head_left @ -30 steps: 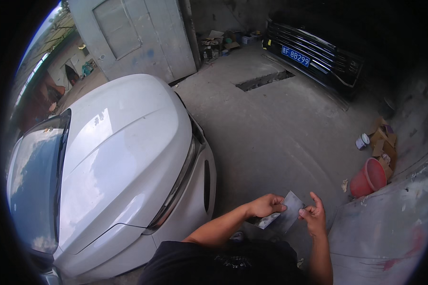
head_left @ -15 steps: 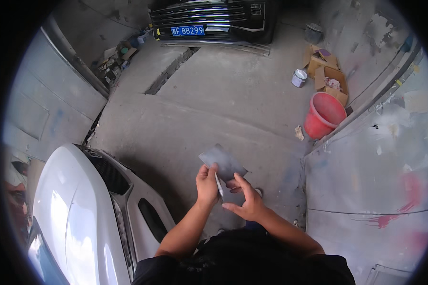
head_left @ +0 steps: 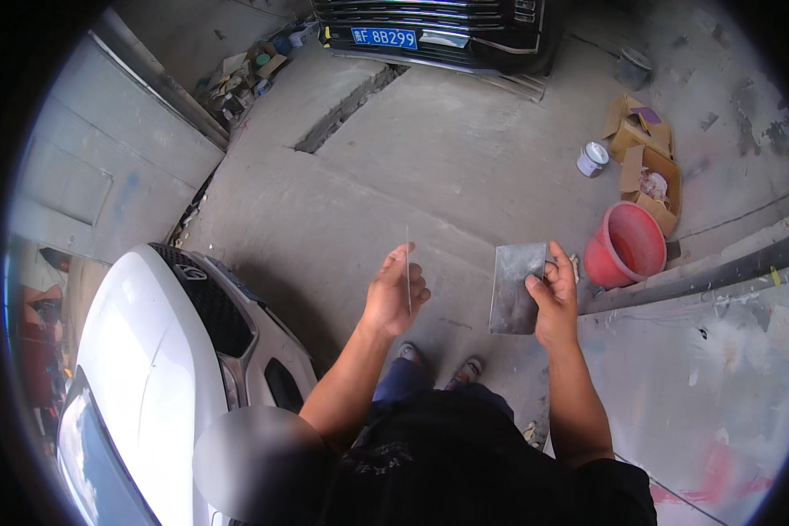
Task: The person applies a beige filler paste to a taped-off section of a black car bumper using a metal spreader. They smooth the filler over the surface, then walk around the garage area while holding the tools before returning to the work area.
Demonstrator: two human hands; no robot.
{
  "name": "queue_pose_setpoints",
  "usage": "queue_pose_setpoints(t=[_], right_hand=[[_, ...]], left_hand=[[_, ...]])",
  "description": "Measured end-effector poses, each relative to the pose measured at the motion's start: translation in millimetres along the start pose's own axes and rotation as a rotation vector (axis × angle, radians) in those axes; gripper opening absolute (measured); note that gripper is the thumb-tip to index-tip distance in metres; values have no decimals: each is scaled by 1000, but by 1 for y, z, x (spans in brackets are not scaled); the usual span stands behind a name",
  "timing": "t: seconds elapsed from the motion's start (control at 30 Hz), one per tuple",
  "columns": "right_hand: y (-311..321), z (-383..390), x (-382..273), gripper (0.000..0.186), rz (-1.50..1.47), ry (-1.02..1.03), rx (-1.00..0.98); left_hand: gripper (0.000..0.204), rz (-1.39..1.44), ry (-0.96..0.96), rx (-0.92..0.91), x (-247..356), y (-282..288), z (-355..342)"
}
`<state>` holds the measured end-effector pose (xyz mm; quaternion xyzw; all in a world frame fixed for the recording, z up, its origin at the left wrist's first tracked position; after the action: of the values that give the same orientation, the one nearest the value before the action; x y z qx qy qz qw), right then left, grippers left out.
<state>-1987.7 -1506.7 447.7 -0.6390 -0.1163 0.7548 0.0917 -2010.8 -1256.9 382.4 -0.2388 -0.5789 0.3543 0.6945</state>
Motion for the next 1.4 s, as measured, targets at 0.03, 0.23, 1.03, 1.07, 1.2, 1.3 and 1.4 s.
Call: queue_pose_setpoints(t=[0.03,0.23,1.03,1.07,1.2,1.3,1.4], right_hand=[[-13,-12,8,66,-7,-34,-61],[-105,-87,13,63,200,47,-159],[-194,-290,-100,54,617,281,-29],[-189,-303,-102,55,592,193,-60],[-199,-263,-113,56,702,601,-254],[-163,-325,-141,55,615,373,-133],[-161,-340,-159,54,573,343,-214]], left_hand=[[29,100,30,-64,-1,-10,-10],[48,262,265,-79,0,-22,-66],[41,199,386,-193,70,-74,-257],[42,215,382,-170,66,-82,-264],[46,227,307,-187,63,-116,-304],[42,134,337,-150,71,-154,-299],[44,107,291,-25,70,-180,-314]])
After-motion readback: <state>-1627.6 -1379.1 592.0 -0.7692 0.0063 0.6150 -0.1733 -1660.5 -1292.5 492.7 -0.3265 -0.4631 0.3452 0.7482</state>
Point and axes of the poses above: each hand's wrist, its own z-axis away from the middle knuckle, its own y-axis out of the back of the hand, x = y × z, the point moved 10 cm from there along -z, towards the middle knuckle, and after that the axes turned 12 degrees about -y, right-handed, at the moved point
